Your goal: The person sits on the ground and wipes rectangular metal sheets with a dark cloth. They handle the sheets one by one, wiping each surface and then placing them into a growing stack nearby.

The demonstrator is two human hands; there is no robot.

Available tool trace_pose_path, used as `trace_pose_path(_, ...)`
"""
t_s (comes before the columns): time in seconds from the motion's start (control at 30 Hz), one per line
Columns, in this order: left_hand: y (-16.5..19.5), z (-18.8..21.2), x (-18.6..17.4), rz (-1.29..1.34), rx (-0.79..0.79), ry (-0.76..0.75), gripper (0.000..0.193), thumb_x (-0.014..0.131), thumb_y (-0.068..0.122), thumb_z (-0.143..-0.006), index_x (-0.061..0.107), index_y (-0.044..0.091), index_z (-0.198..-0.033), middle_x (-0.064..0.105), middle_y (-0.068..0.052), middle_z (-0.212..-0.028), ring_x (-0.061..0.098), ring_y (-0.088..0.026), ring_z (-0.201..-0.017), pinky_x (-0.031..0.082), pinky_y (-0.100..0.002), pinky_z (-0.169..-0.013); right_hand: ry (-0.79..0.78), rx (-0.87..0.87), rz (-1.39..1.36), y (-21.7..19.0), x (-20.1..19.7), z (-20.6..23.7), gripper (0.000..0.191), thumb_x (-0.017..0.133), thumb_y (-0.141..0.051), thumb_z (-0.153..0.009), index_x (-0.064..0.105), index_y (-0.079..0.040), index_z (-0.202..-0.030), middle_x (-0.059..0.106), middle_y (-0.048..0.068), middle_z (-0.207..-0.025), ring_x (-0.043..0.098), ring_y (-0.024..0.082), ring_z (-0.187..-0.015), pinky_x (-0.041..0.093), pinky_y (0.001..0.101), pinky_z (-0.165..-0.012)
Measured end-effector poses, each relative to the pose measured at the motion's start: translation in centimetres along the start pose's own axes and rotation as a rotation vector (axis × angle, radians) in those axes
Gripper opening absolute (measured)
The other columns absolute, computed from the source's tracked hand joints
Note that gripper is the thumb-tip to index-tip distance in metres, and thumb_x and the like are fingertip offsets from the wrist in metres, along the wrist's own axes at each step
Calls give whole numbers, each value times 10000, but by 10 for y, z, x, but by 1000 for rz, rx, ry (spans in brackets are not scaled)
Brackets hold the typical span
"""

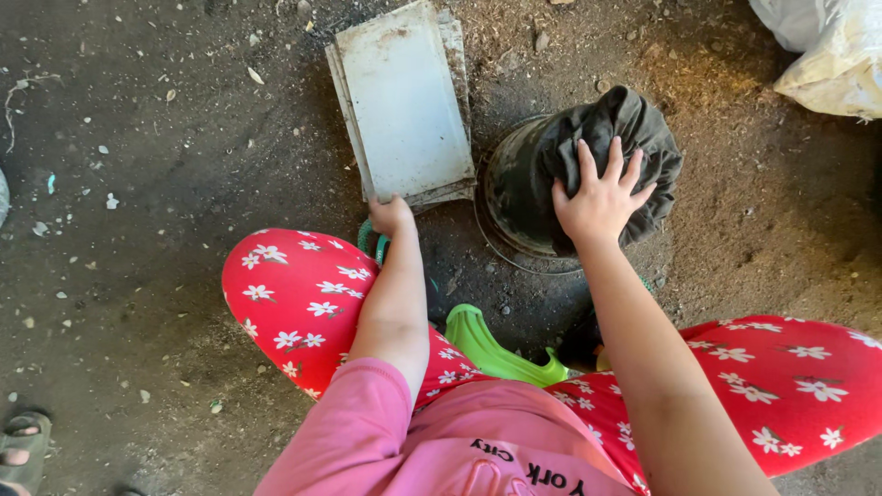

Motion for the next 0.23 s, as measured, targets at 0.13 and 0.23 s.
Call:
trace_pose_path(0.13,5,-12,5,680,-119,-53,486,766,124,-832,637,-25,-1276,703,-186,-1241,672,-303,-1101,505,-431,-993,2,1,-10,-2,-3,-2,691,770,-458,-824,598,-302,-1475,386,167,-1630,260,490,-1498,205,815,-1077)
trace_pose_path(0.23,5,-14,11,981,-276,-151,474,769,136,-872,671,-59,-1293,719,-172,-1250,655,-287,-1130,490,-456,-1002,-4,6,-15,-2,-4,-2,687,769,-457,-823,598,-303,-1470,382,166,-1627,257,492,-1495,203,817,-1076)
Point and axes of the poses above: each hand's wrist, its own z-axis away from the middle knuckle, its own x-axis out of the palm, y = z × x, the point moved 3 cm from there along -z, towards the middle knuckle
